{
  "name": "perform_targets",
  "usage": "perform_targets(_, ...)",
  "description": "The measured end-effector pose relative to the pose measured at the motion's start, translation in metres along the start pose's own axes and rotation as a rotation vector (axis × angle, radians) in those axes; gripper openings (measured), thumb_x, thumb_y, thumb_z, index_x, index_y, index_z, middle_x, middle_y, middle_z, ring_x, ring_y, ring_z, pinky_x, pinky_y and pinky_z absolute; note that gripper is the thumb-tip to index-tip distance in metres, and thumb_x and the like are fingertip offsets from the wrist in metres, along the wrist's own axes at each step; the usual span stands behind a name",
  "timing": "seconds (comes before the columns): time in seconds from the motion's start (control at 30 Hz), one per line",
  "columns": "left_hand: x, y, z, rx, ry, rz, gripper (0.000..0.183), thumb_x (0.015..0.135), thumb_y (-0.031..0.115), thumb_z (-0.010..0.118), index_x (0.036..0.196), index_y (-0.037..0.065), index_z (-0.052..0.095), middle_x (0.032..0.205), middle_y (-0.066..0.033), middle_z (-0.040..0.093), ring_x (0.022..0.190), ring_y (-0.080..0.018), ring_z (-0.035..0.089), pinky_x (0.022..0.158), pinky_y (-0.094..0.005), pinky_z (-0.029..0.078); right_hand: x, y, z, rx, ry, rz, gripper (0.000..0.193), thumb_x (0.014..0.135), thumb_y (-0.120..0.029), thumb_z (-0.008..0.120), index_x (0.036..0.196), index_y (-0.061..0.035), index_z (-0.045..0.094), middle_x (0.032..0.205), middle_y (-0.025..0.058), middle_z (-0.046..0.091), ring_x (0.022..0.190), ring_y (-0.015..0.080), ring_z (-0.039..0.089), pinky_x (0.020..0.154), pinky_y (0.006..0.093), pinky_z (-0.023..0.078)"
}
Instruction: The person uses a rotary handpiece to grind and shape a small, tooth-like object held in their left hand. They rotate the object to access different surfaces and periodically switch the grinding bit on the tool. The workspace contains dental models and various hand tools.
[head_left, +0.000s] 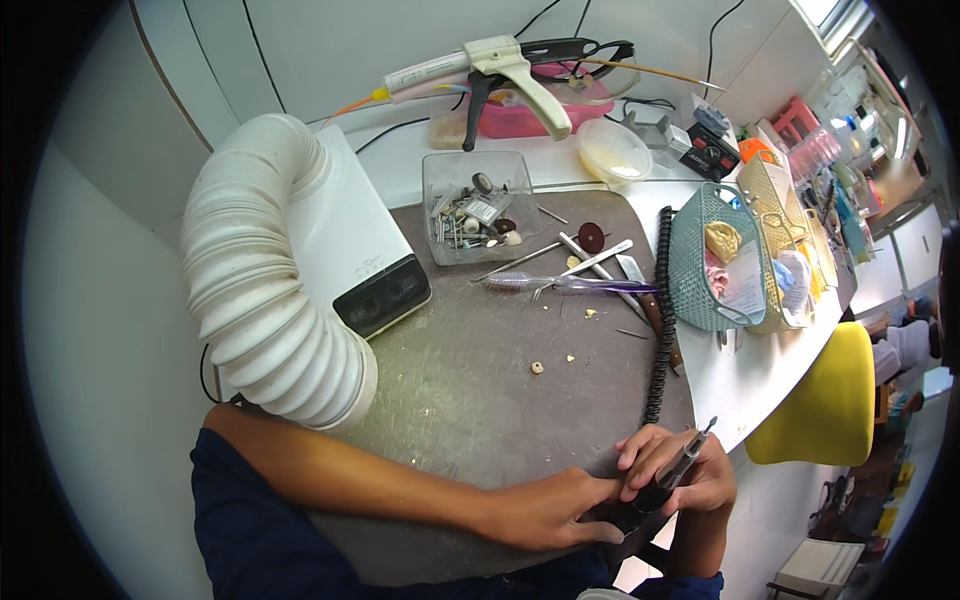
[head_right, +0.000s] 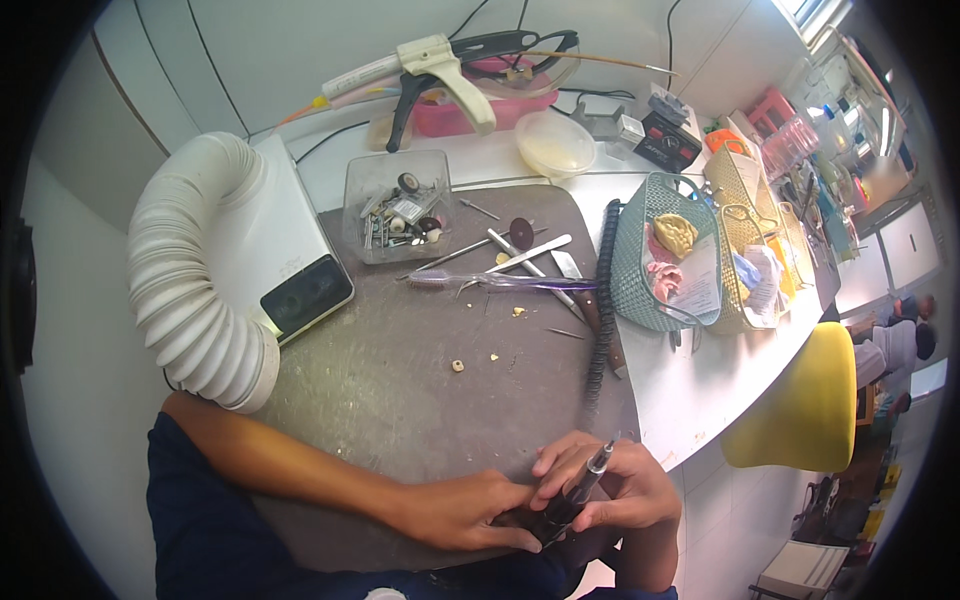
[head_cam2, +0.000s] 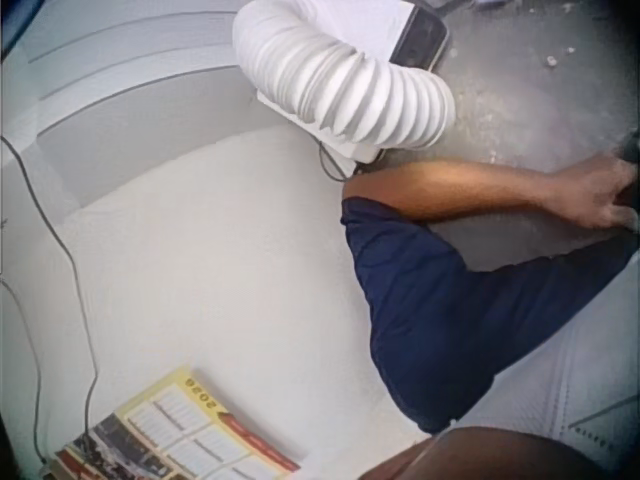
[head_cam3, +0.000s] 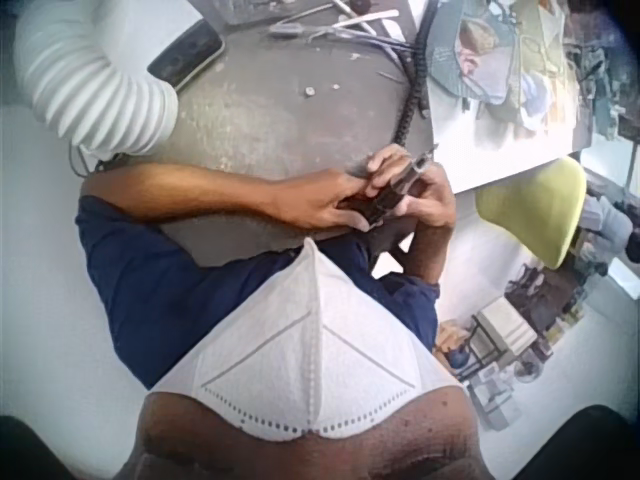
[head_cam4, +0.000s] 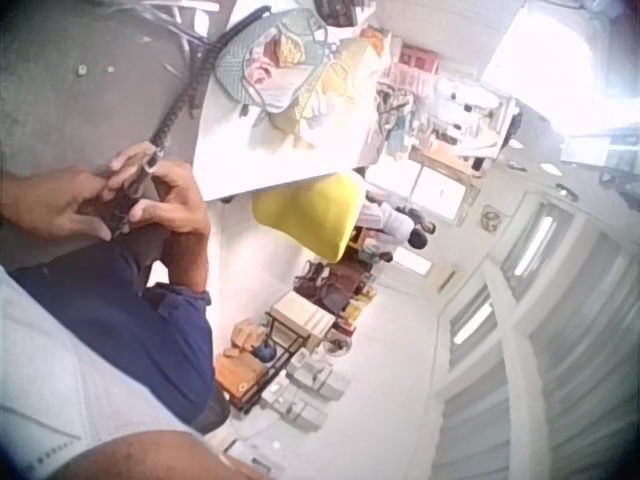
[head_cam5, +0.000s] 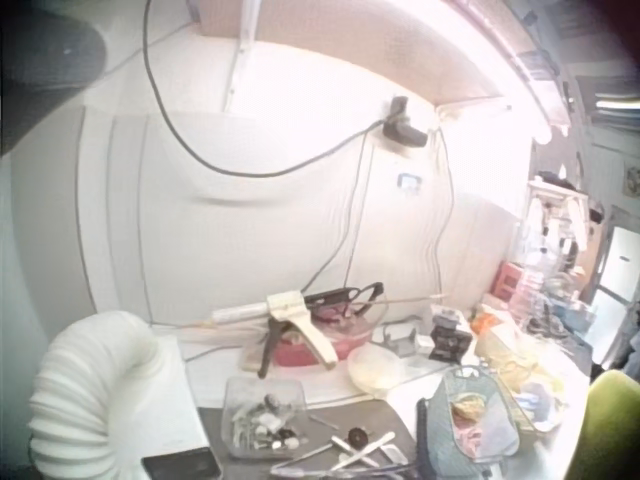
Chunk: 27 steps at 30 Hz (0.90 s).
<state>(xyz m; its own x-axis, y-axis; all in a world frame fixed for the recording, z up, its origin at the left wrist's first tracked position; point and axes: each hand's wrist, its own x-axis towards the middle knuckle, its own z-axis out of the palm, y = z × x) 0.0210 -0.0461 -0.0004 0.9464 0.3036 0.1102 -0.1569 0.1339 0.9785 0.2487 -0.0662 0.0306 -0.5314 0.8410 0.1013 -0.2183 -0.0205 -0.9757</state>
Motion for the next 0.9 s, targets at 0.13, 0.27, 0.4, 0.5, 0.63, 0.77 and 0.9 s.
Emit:
perform_targets(0.13,-0.001,-0.003,0.010,-0.003,0.179,0.013,0.039,0.095,0.027,0.066,0.112,-0.007,0.056,0.094,-0.0210,0.068,0.082,-0.0307,0.069,0.074,-0.0382,0.053,0.004,-0.013,-0.001,-0.237,0.040,0.068,0.050,0.064,-0.024,0.092,0.100,0.0037,0.072,0.095,0.0146,0.073,0.097,0.0257,0.064,0.084,0.0362,0.050)
perform_targets(0.27,-0.001,0.001,0.008,-0.037,0.219,-0.040,0.043,0.093,0.027,0.067,0.113,-0.009,0.053,0.097,-0.0264,0.068,0.088,-0.0390,0.070,0.079,-0.0417,0.056,0.002,-0.013,0.019,-0.276,0.334,0.157,0.055,0.064,-0.027,0.093,0.101,0.0045,0.068,0.099,0.0116,0.069,0.088,0.0183,0.067,0.084,0.0319,0.050)
perform_targets(0.4,0.004,0.000,0.011,-0.038,0.260,-0.049,0.044,0.093,0.029,0.067,0.114,-0.007,0.053,0.094,-0.0253,0.068,0.083,-0.0389,0.070,0.076,-0.0420,0.056,0.014,-0.015,0.025,-0.198,0.467,0.115,0.060,0.079,-0.040,0.083,0.112,0.0072,0.063,0.097,0.0132,0.071,0.090,0.0193,0.069,0.081,0.0308,0.054)
perform_targets(0.5,0.004,-0.005,0.012,0.016,0.278,-0.047,0.049,0.094,0.032,0.065,0.121,-0.006,0.051,0.091,-0.0244,0.068,0.080,-0.0386,0.070,0.073,-0.0419,0.056,0.031,-0.025,0.016,-0.249,0.445,0.184,0.058,0.089,-0.045,0.071,0.113,0.0069,0.063,0.092,0.0142,0.072,0.084,0.0187,0.070,0.078,0.0300,0.055)
perform_targets(0.63,0.001,0.000,0.014,0.025,0.286,-0.105,0.055,0.096,0.034,0.062,0.130,-0.005,0.044,0.091,-0.0245,0.068,0.078,-0.0389,0.069,0.072,-0.0419,0.055,0.055,-0.028,0.005,-0.435,0.409,0.233,0.037,0.099,-0.030,0.059,0.097,0.0054,0.069,0.079,0.0112,0.072,0.075,0.0142,0.068,0.066,0.0258,0.051)
perform_targets(0.77,0.001,0.002,0.010,-0.009,0.246,-0.205,0.055,0.098,0.034,0.061,0.131,-0.005,0.041,0.098,-0.0224,0.068,0.084,-0.0362,0.070,0.080,-0.0410,0.057,0.081,-0.031,-0.005,-0.400,0.334,0.274,0.033,0.100,-0.022,0.056,0.085,0.0037,0.070,0.072,0.0097,0.071,0.069,0.0111,0.065,0.062,0.0237,0.048)
perform_targets(0.9,0.000,0.003,0.008,0.199,0.290,-0.166,0.041,0.090,0.030,0.070,0.108,-0.005,0.059,0.081,-0.0205,0.067,0.070,-0.0363,0.065,0.066,-0.0420,0.052,0.100,-0.028,-0.020,-0.443,0.441,0.194,0.027,0.098,-0.019,0.060,0.083,0.0023,0.070,0.068,0.0068,0.069,0.062,0.0091,0.061,0.060,0.0231,0.046)
